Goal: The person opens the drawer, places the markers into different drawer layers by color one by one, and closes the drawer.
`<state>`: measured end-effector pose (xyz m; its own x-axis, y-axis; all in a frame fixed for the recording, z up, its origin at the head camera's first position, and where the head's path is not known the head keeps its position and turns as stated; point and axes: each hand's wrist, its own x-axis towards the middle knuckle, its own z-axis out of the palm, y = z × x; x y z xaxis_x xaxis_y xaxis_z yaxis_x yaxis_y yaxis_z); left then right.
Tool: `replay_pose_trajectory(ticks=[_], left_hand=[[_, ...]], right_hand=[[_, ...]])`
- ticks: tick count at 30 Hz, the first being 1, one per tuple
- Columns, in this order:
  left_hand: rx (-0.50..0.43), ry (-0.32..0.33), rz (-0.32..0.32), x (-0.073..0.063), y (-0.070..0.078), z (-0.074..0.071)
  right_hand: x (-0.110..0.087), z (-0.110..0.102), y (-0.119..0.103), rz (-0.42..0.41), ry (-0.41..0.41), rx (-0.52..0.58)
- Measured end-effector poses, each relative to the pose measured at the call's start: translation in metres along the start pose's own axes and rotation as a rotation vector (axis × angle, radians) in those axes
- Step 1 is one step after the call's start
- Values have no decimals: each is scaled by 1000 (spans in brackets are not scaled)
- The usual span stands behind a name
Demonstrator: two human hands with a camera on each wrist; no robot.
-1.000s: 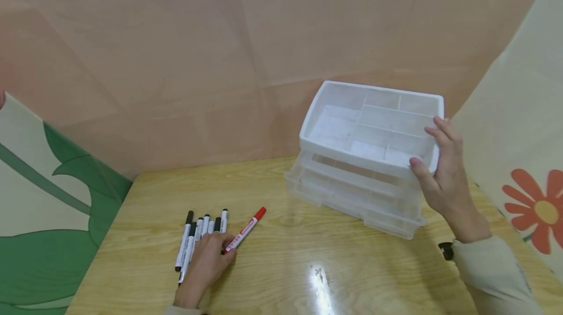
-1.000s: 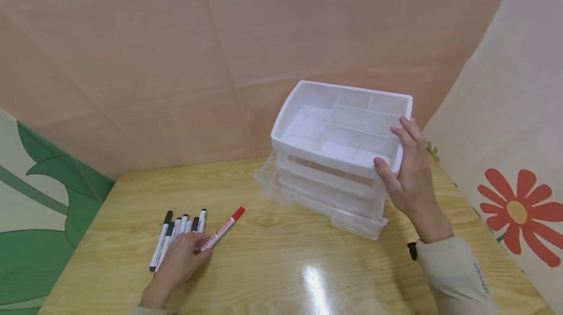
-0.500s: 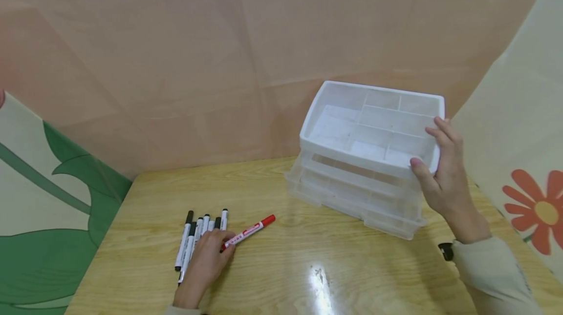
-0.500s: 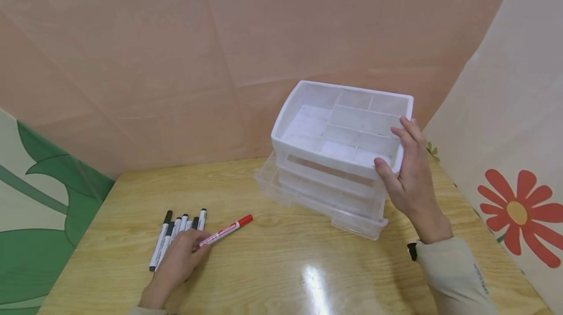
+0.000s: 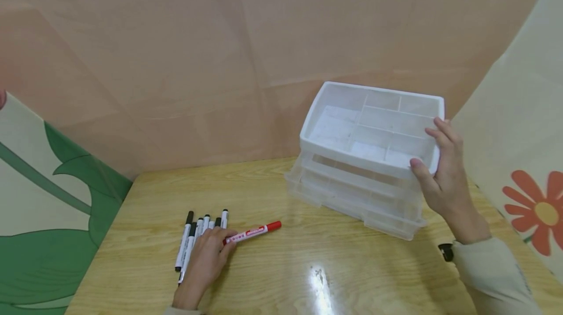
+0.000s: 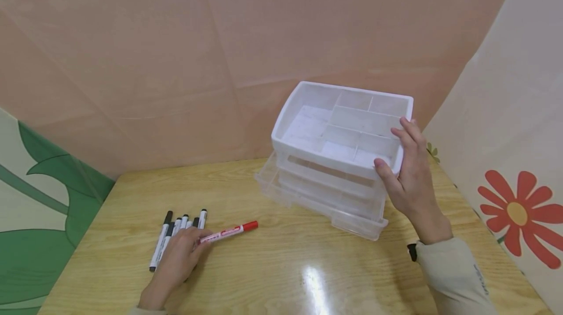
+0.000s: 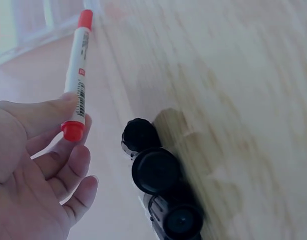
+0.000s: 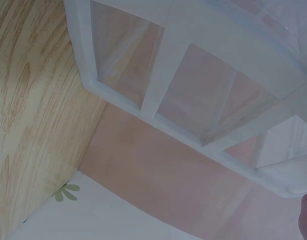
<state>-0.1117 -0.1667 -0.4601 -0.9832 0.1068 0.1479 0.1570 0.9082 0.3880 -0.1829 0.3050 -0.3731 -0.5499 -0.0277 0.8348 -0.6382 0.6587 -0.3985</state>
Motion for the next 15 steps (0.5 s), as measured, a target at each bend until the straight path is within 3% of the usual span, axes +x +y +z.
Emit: replay_pose_trajectory(ticks=[6, 15], left_hand=[[-34, 14, 26, 1, 3, -1], [-118, -35, -8, 0, 9, -7]], right_hand=[[0, 0, 0, 9, -6, -4], [0, -1, 0, 14, -9, -2]])
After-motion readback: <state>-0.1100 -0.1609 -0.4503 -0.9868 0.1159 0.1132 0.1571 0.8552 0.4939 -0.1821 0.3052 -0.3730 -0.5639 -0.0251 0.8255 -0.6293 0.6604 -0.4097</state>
